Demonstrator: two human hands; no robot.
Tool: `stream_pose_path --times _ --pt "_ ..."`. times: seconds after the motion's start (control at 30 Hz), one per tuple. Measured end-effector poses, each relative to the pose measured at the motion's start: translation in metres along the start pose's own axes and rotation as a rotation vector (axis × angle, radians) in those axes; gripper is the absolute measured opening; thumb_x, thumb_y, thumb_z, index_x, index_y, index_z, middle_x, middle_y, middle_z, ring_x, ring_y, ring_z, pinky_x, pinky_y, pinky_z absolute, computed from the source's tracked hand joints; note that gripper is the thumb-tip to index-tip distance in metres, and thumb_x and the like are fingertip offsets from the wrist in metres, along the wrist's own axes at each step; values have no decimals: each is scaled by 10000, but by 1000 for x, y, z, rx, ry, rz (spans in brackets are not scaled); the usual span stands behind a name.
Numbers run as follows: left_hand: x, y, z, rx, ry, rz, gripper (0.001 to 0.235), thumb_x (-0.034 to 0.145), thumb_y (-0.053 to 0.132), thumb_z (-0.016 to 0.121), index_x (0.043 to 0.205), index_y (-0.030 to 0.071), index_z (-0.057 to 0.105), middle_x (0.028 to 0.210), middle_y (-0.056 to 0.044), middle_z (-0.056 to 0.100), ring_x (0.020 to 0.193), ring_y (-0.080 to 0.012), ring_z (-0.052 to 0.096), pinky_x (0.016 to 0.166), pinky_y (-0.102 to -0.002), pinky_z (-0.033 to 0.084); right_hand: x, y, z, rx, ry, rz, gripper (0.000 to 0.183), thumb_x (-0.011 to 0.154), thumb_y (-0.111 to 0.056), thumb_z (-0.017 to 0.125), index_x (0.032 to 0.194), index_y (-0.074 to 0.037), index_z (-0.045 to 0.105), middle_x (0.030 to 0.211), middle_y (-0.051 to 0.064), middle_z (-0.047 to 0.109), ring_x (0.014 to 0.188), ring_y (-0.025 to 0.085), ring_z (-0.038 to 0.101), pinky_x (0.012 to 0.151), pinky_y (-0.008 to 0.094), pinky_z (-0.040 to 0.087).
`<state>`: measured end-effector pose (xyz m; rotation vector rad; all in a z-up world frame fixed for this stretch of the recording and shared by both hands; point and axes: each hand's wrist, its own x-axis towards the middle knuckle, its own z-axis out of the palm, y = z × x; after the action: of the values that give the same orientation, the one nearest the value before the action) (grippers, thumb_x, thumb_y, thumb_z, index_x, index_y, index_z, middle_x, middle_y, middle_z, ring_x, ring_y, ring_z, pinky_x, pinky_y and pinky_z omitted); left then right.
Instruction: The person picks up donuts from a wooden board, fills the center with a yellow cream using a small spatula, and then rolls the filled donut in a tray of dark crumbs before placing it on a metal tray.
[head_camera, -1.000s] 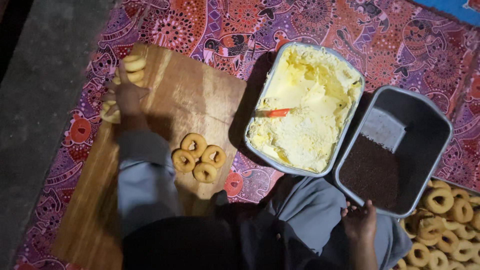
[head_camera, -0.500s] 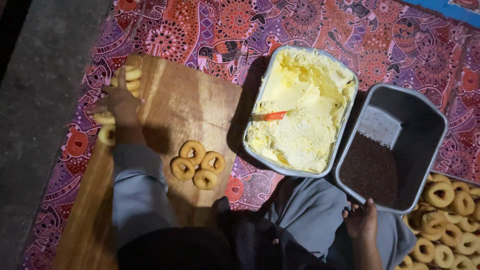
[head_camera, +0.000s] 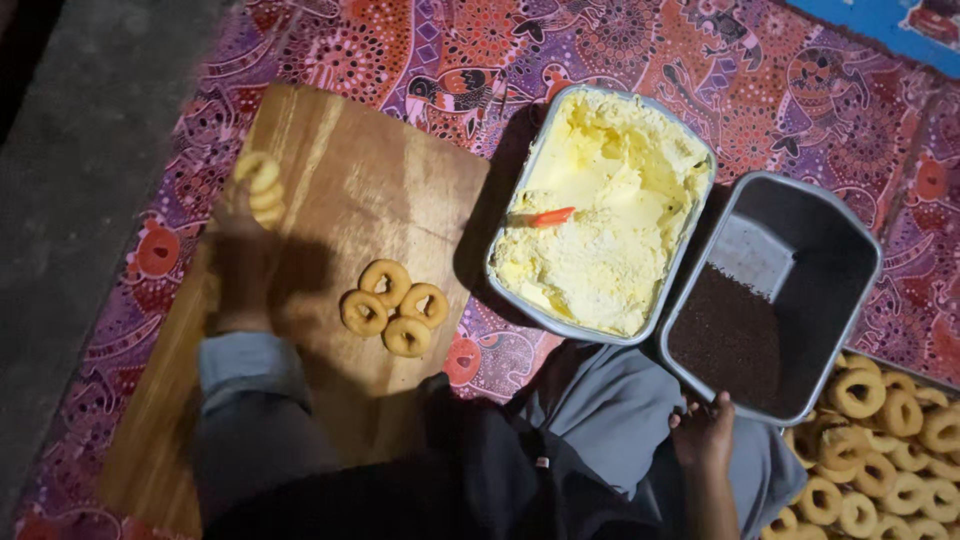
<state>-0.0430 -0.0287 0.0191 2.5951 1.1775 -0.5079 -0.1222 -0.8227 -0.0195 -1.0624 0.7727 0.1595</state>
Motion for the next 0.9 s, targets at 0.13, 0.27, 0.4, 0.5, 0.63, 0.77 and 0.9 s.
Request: stream_pose_path --times 0.13,0.27,0.4,0.5,0.63,0.77,0.9 --pt "-100 -13 28 63 44 50 790 739 364 879 1394 359 436 1376 -204 447 1265 -514 433 949 -817 268 3 2 3 -55 54 31 401 1032 -601 547 1091 -217 648 989 -35 655 868 140 579 672 328 450" --pt "-183 -1 60 34 240 152 722 732 380 874 1344 301 500 1310 -206 490 1229 -484 459 960 -775 294 5 1 -4 -97 39 66 470 1016 -621 543 1127 -184 677 982 -48 643 878 142 587 681 330 468" --pt "-220 13 63 11 387 211 663 725 395 870 1293 243 564 1245 -208 532 1192 -454 485 970 -733 320 8 5 -7 -152 31 81 402 952 -546 529 1158 -232 672 1086 -98 688 900 108 588 691 343 492" --pt "-215 23 52 -61 263 100 629 720 407 866 1256 199 611 1196 -209 564 1165 -432 505 978 -702 339 3 9 8 -276 206 -78 367 1027 -394 621 1165 -62 692 1037 73 634 888 204 565 734 381 478" --pt "-234 35 53 -277 568 253 488 853 214 814 1297 154 621 1343 -205 538 1281 -422 520 1081 -563 423 -35 24 57 -510 93 -626 305 1003 -170 645 1253 3 618 1147 139 610 985 185 541 869 349 431" --pt "-309 85 72 -652 604 535 638 795 103 788 1379 95 532 1456 -318 369 1313 -508 444 1102 -535 403 -91 60 132 -199 -460 -173 500 923 -198 606 1397 -80 498 1254 102 622 1087 209 628 929 358 501" --pt "-419 142 111 -778 552 915 652 785 3 755 1374 120 501 1435 -279 383 1319 -478 465 1109 -500 416 -106 84 181 -154 -706 131 428 966 -273 550 1325 -41 554 1160 97 667 999 200 685 857 366 578"
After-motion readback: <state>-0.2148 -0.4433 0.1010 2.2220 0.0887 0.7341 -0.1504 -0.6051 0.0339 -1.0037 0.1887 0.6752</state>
